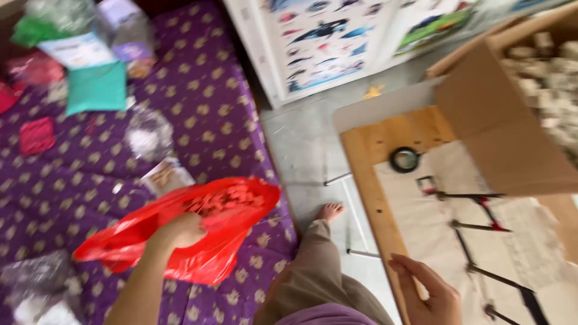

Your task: Taping and bundling electrical wire harnesses together using electrical tape.

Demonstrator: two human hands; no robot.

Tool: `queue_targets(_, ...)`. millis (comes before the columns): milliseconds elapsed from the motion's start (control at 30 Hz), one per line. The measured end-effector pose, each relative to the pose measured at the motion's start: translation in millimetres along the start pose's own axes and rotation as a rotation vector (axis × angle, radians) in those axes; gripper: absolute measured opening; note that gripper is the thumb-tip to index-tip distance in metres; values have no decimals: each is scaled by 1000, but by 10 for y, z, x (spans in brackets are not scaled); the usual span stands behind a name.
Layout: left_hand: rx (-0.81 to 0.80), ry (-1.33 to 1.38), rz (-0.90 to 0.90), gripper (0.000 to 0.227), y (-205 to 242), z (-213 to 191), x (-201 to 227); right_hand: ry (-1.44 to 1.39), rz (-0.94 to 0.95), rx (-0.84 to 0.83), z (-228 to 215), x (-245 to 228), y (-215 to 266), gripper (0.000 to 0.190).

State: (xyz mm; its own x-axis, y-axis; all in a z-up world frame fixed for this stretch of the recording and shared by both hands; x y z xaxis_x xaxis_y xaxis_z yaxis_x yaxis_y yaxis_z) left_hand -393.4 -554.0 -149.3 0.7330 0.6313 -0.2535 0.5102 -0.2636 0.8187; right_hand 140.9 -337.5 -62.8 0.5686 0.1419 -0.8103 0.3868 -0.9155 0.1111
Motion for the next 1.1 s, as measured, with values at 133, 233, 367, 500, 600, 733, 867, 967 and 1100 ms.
queue_targets(133,264,356,-317,29,156,225,-29,-153,-230,-246,641,-587,-325,22)
queue_targets(233,275,355,-341,56,69,705,100,-187,-414,-488,1259,-1019,-612,28)
queue_targets(367,-283,20,152,38,728,732,437,-232,-679,-751,2589,-1098,-898,42)
queue_targets(500,127,816,9,28,1023,-101,499,8,-888,-776,3762,-965,-1030,78)
queue_targets(600,436,888,88,26,-105,-35,358,340,-883,-977,4089,-1026,-941,67)
queue_targets(733,130,546,-188,32,-760,570,191,239,-811,-1389,4240,-637,-340,39)
queue_targets(867,177,663,-198,32,-1142,731,158,16,-576,-1250,4558,-602,-513,24)
queue_targets(967,191,734,-209,32,-1257,1032,80,208,-493,-905,5194,-268,-761,31)
queue_targets(1100,183,845,-242,33,-1067,1587,79,430,-593,-700,5523,70,-1185,43)
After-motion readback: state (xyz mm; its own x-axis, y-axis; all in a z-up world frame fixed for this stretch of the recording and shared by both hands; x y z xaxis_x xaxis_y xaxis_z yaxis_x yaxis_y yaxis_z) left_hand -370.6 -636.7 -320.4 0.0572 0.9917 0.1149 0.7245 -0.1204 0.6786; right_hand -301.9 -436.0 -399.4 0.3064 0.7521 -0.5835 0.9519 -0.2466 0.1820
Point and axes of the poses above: each hand's wrist, its own y-axis away from the middle knuckle, its own z-axis out of the palm, x = y × z, the point moved 1 cm from there along -y, towards the middle knuckle, and after that the axes turned 10 degrees about -z, right-handed, at the moved point
